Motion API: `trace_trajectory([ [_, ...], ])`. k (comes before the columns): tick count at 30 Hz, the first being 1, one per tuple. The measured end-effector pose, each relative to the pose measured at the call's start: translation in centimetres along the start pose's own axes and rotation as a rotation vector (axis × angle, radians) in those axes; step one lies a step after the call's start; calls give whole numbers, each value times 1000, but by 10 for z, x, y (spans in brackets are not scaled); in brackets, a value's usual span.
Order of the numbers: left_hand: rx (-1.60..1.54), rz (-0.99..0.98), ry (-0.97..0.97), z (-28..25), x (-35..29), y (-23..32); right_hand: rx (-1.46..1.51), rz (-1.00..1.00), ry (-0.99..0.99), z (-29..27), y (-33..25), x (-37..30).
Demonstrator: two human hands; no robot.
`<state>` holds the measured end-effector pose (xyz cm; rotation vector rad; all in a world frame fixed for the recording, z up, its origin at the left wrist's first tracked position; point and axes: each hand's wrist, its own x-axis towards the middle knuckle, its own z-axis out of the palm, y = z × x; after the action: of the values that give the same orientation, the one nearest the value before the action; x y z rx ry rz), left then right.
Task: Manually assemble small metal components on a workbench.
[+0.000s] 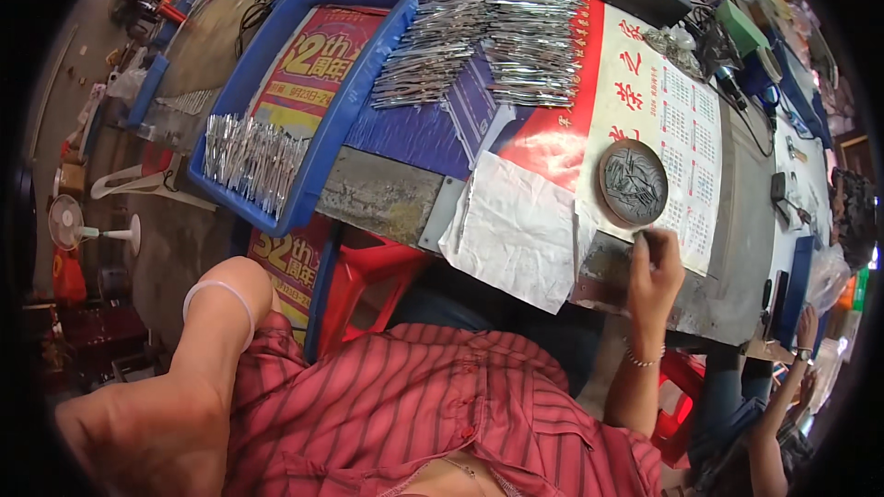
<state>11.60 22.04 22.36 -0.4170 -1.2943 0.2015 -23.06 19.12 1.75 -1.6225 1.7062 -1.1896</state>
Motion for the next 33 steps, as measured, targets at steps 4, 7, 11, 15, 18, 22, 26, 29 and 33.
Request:
trace_trajectory([
  [4, 39, 39, -89, -12, 15, 15, -428, -217, -157, -5, 2, 48],
  [7, 135, -360, 162, -31, 18, 40, -624, -256, -228, -14, 21, 68],
  [11, 1149, -1105, -298, -132, -22, 28, -767, -283, -278, -4, 21, 89],
  [15, 1582, -1358, -908, -268, -70, 41, -832, -263, -351, 0, 33, 106],
  [18, 1663, -1412, -1145, -297, -91, 40, -848, -268, -381, -2, 37, 112],
  [22, 1698, -1343, -1324, -292, -91, 33, -910, -254, -493, -5, 30, 121],
  [26, 1603, -1316, -1300, -286, -87, 38, -868, -328, -528, -10, 35, 125],
  [29, 1595, -1317, -1053, -266, -83, 30, -756, -306, -440, -16, 28, 118],
  [33, 1488, -1289, -665, -172, -73, 28, -291, -183, -362, -18, 5, 112],
])
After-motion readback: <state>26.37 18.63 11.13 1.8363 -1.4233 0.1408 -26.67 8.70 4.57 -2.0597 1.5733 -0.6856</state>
